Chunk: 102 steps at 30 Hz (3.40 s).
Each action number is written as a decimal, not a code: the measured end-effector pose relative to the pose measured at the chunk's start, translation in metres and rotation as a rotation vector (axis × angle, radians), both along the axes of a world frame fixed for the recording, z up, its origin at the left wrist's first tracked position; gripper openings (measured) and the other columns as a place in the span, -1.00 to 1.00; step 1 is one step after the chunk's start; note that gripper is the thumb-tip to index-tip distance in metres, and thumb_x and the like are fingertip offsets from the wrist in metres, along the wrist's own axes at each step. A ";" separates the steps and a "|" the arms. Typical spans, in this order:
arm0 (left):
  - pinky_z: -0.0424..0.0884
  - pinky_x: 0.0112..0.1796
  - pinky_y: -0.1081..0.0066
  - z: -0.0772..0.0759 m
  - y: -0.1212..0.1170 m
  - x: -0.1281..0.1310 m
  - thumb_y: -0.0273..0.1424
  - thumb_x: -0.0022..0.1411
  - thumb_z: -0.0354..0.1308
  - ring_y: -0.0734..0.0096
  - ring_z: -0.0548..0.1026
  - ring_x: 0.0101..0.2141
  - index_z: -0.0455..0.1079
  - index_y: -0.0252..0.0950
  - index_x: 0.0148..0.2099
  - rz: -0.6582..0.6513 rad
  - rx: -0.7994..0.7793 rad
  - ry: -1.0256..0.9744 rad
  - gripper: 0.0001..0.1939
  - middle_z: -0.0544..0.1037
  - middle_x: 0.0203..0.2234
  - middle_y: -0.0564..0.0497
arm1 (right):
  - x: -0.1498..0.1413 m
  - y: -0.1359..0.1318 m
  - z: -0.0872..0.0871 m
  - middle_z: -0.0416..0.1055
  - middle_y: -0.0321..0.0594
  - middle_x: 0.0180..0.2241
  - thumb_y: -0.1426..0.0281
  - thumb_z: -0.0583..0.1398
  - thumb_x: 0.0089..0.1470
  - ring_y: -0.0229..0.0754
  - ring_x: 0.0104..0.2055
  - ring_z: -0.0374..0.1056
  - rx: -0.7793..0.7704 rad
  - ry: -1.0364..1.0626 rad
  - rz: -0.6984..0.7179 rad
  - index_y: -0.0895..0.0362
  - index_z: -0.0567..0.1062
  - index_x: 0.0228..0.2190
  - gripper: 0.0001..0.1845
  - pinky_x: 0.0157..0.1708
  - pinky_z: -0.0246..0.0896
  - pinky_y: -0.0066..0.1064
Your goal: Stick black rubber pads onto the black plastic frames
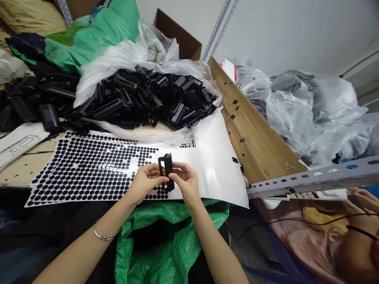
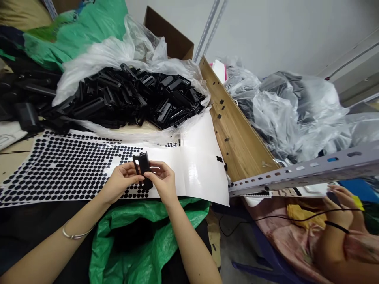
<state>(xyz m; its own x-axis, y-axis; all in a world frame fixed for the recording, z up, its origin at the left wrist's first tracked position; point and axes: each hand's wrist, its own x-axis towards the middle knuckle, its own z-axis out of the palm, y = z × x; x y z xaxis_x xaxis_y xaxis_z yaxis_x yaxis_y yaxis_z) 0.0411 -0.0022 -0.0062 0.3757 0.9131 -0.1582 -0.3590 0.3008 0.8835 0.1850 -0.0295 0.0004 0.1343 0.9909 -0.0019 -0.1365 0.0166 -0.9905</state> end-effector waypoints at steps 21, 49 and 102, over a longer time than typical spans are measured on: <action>0.49 -0.38 0.49 -0.003 -0.006 -0.001 -0.27 -0.15 0.44 0.48 0.49 -0.48 0.45 -0.29 -0.37 -0.015 0.020 0.127 -0.68 0.51 -0.54 0.09 | 0.181 0.020 0.018 0.54 0.20 -0.17 0.25 0.20 0.05 0.15 -0.11 0.46 -0.543 -1.257 -0.829 0.26 0.59 -0.14 -0.59 -0.15 0.30 -0.17; 0.49 -0.38 0.46 0.002 -0.008 -0.003 -0.26 -0.13 0.44 0.45 0.51 -0.48 0.45 -0.27 -0.34 -0.032 0.010 0.144 -0.67 0.54 -0.52 0.07 | 0.190 0.017 0.006 0.53 0.09 -0.33 0.37 -0.06 0.17 -0.01 -0.29 0.41 -0.273 -1.190 -1.099 0.24 0.54 -0.31 -0.60 -0.26 0.21 -0.31; 0.41 -0.45 0.49 0.005 -0.003 -0.012 -0.45 -0.08 0.22 0.48 0.43 -0.46 0.41 -0.28 -0.27 -0.073 -0.109 0.047 -0.77 0.45 -0.43 0.11 | 0.026 -0.026 0.016 0.38 -0.25 -0.12 0.22 0.37 -0.10 -0.12 -0.04 0.29 -0.147 0.203 0.134 0.05 0.54 -0.49 -0.81 0.09 0.19 -0.19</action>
<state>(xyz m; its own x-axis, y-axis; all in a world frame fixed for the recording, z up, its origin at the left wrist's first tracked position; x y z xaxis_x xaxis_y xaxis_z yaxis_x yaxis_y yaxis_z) 0.0294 -0.0048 -0.0015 0.4305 0.8600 -0.2739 -0.2920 0.4199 0.8593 0.2111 -0.0554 0.0164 -0.0157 0.9869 -0.1605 -0.3234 -0.1569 -0.9331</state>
